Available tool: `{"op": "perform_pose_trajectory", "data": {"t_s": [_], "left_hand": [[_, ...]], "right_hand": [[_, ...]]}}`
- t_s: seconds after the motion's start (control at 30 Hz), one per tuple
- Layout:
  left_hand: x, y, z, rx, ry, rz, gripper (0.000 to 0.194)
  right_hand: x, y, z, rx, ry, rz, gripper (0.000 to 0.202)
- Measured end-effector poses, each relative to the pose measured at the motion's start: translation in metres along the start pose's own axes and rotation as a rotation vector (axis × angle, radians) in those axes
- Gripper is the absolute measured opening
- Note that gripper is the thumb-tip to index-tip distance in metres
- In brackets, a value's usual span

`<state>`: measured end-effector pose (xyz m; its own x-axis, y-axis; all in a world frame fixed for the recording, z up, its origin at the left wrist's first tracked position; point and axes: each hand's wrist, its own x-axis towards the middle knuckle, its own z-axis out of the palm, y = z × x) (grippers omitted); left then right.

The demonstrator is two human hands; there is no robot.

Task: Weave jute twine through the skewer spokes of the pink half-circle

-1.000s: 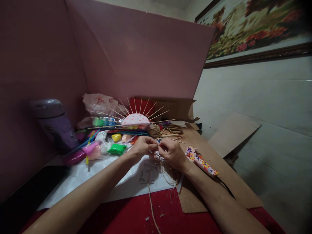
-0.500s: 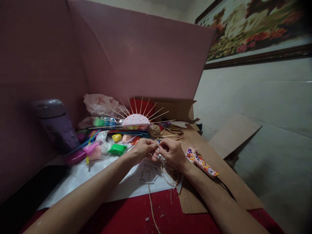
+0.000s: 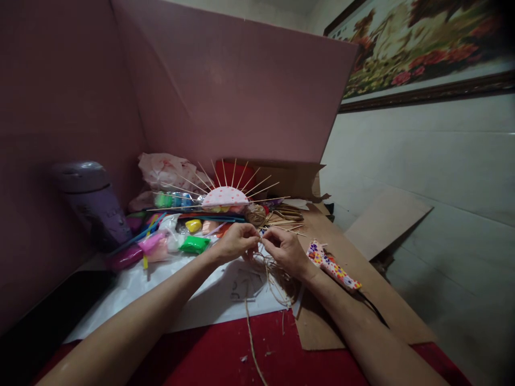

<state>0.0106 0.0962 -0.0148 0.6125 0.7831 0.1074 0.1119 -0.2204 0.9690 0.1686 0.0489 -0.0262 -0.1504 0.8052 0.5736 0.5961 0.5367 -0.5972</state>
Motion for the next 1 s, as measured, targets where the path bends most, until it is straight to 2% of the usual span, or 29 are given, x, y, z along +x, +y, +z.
{"op": "perform_pose_trajectory", "data": {"t_s": [0.3,0.63,0.9,1.0], "left_hand": [[-0.0001,0.0046,-0.0034,-0.014,0.106,-0.024,0.011],[0.0006,-0.0016,-0.0080,-0.129,-0.060,0.037,0.033],[0.0007,-0.0015,-0.0045,-0.147,0.013,-0.117,0.010],[0.0010,-0.0016,-0.0041,-0.202,0.035,-0.156,0.006]], "right_hand": [[0.0007,0.0031,0.0036,0.073,0.064,0.131,0.015],[0.0008,0.0022,0.0020,0.067,0.052,0.087,0.013],[-0.0003,-0.0005,-0.0001,0.002,-0.034,0.023,0.011],[-0.0010,-0.0035,-0.0014,-0.022,-0.025,0.007,0.012]]}}
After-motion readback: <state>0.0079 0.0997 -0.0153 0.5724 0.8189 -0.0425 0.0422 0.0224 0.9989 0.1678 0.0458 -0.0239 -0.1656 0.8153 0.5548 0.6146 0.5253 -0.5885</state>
